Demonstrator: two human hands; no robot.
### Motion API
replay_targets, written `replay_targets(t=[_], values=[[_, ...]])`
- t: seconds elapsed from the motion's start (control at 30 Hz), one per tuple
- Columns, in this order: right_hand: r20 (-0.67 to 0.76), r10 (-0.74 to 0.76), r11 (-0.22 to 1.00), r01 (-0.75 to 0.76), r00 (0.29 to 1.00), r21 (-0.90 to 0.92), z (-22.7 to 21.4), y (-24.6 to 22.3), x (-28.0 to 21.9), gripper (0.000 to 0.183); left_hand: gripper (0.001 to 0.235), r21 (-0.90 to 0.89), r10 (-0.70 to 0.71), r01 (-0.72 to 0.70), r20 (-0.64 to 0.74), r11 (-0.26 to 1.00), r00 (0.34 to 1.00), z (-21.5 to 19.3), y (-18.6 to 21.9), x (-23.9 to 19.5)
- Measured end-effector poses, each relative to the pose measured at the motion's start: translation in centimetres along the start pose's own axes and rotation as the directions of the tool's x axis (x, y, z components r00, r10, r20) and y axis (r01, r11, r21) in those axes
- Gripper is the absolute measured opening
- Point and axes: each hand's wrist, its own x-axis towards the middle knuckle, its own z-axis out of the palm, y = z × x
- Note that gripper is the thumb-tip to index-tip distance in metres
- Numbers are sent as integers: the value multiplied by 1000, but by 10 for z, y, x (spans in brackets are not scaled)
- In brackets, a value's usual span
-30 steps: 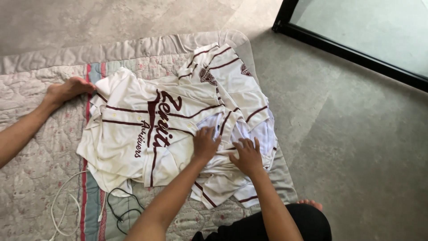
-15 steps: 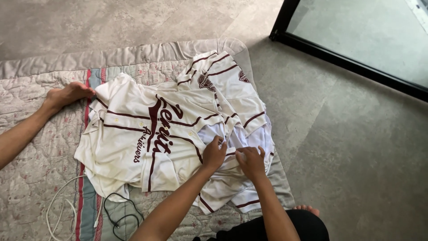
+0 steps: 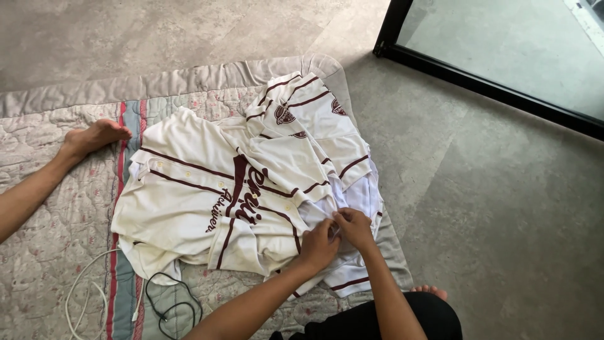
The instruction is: Folding a baseball jersey into a neat rectangle on a floor mat.
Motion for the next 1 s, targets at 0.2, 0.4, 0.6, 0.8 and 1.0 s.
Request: replay_targets(t=[0.2, 0.4, 0.6, 0.8, 1.0], values=[[-134, 87, 903, -21, 987, 428, -22, -9, 0, 21, 90, 314, 168, -70, -298, 947, 940, -15, 34, -6], [-229, 125, 811, 34, 965, 584, -34, 18, 13, 16, 62, 284, -1, 48, -163, 957, 987, -15, 5, 22], [-129, 171, 847, -79, 977, 525, -20, 21, 23, 25, 22, 226, 227, -227, 27, 947, 974, -6, -1, -1], [31, 3, 996, -6, 1000, 90, -9, -3, 1, 19, 24, 149, 307, -311, 52, 939, 950, -14, 11, -32], [-202, 75, 767, 73, 976, 637, -31, 22, 23, 31, 29, -216, 493, -496, -70, 841, 867, -32, 67, -61]])
